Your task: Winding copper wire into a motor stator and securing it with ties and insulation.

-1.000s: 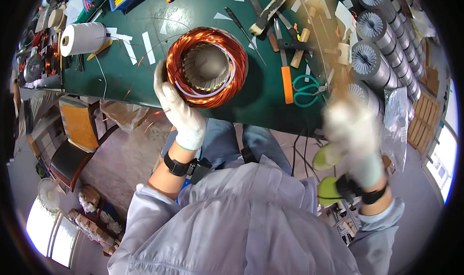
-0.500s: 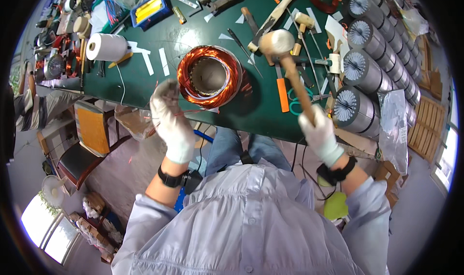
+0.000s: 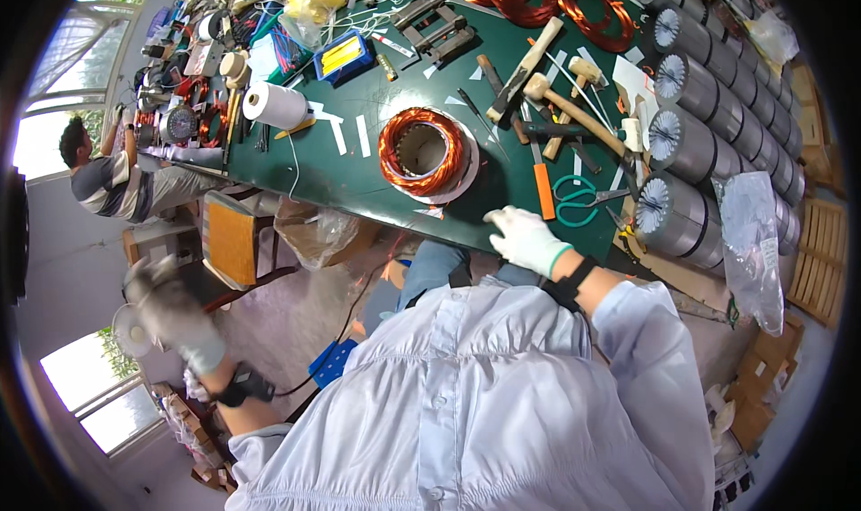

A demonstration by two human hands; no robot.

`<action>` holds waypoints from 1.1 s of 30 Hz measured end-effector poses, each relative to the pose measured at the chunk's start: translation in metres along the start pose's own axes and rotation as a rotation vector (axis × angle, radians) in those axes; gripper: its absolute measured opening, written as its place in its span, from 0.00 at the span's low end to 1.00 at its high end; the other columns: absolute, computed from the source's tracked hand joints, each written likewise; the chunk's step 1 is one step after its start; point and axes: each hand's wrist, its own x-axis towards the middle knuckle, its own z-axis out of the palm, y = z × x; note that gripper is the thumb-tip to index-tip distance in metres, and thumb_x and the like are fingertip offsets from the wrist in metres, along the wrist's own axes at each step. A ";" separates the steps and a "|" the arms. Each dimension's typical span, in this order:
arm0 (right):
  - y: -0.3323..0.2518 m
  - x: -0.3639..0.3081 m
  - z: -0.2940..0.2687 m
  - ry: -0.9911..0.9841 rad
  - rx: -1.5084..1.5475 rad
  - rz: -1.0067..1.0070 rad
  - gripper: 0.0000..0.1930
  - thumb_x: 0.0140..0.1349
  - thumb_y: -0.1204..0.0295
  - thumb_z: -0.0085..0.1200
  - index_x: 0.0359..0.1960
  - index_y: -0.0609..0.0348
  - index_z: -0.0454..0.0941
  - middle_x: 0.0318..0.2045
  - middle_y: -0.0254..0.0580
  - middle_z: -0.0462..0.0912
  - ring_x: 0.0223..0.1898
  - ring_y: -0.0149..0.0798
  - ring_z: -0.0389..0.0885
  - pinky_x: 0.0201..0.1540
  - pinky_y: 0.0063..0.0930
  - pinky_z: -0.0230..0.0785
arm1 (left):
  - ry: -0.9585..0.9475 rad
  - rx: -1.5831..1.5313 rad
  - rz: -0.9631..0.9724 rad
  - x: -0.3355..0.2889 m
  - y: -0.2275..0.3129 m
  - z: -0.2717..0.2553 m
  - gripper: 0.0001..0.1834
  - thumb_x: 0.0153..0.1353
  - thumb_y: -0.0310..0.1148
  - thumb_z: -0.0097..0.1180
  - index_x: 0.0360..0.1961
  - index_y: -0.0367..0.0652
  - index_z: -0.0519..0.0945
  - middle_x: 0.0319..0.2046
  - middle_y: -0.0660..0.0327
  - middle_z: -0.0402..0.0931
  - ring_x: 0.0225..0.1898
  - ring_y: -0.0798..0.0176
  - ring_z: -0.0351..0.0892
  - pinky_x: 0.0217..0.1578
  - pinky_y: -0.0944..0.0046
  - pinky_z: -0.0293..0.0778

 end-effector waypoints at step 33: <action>-0.091 0.051 -0.054 0.666 0.899 0.612 0.19 0.79 0.58 0.45 0.34 0.58 0.79 0.21 0.29 0.74 0.24 0.26 0.73 0.30 0.24 0.66 | -2.120 0.015 0.708 -0.020 -0.017 0.461 0.31 0.60 0.48 0.71 0.57 0.38 0.80 0.44 0.46 0.86 0.46 0.49 0.87 0.48 0.55 0.80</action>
